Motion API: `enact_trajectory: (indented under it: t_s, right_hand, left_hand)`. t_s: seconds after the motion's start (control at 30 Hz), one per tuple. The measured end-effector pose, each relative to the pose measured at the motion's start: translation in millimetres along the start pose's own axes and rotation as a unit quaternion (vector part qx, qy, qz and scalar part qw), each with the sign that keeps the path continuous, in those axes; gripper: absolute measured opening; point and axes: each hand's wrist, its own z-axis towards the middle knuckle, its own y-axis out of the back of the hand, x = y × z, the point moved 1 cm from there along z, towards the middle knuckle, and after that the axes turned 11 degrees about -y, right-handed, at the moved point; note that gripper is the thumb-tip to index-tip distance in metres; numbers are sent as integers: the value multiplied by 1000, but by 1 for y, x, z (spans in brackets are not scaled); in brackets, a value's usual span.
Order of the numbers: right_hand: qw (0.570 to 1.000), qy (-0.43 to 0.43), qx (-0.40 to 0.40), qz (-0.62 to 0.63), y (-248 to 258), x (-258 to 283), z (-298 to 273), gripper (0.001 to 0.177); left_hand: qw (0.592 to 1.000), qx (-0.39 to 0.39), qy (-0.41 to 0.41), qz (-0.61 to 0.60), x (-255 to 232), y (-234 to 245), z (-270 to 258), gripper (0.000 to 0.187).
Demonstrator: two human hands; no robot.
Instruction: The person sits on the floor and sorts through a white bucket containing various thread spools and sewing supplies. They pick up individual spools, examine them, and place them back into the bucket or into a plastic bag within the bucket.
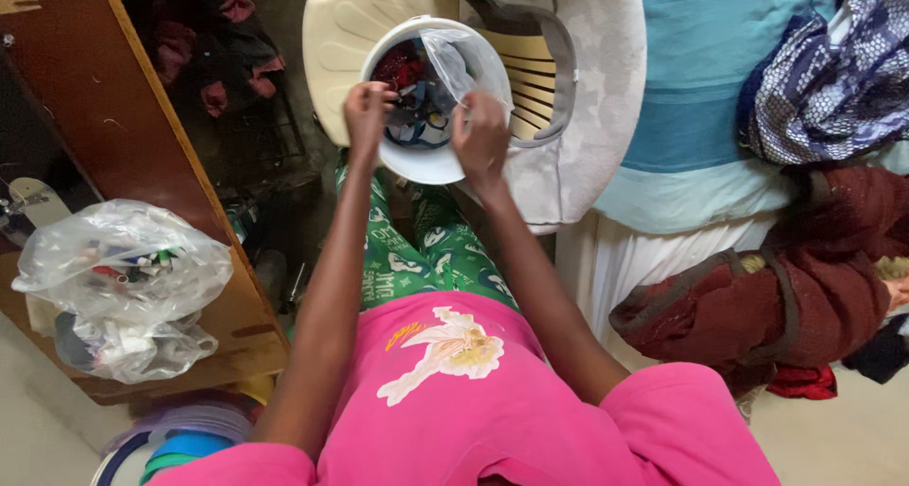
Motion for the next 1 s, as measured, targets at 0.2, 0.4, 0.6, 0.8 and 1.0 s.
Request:
enact_trajectory:
  t_s: [0.2, 0.4, 0.6, 0.8, 1.0]
  right_hand:
    - [890, -314, 303, 134, -152, -62, -53, 8]
    - [769, -598, 193, 118, -208, -33, 17, 20]
    - [610, -674, 250, 334, -179, 34, 58, 10]
    - [655, -669, 256, 239, -215, -14, 36, 16]
    - [864, -286, 412, 37, -164, -104, -35, 26]
  left_hand:
    - [992, -38, -29, -116, -22, 41, 14, 21]
    - [992, -2, -61, -108, -55, 46, 14, 23]
    - [995, 3, -61, -84, -74, 60, 10, 21]
    - [996, 3, -49, -76, -65, 78, 8, 20]
    - [996, 40, -39, -70, -62, 85, -2, 20]
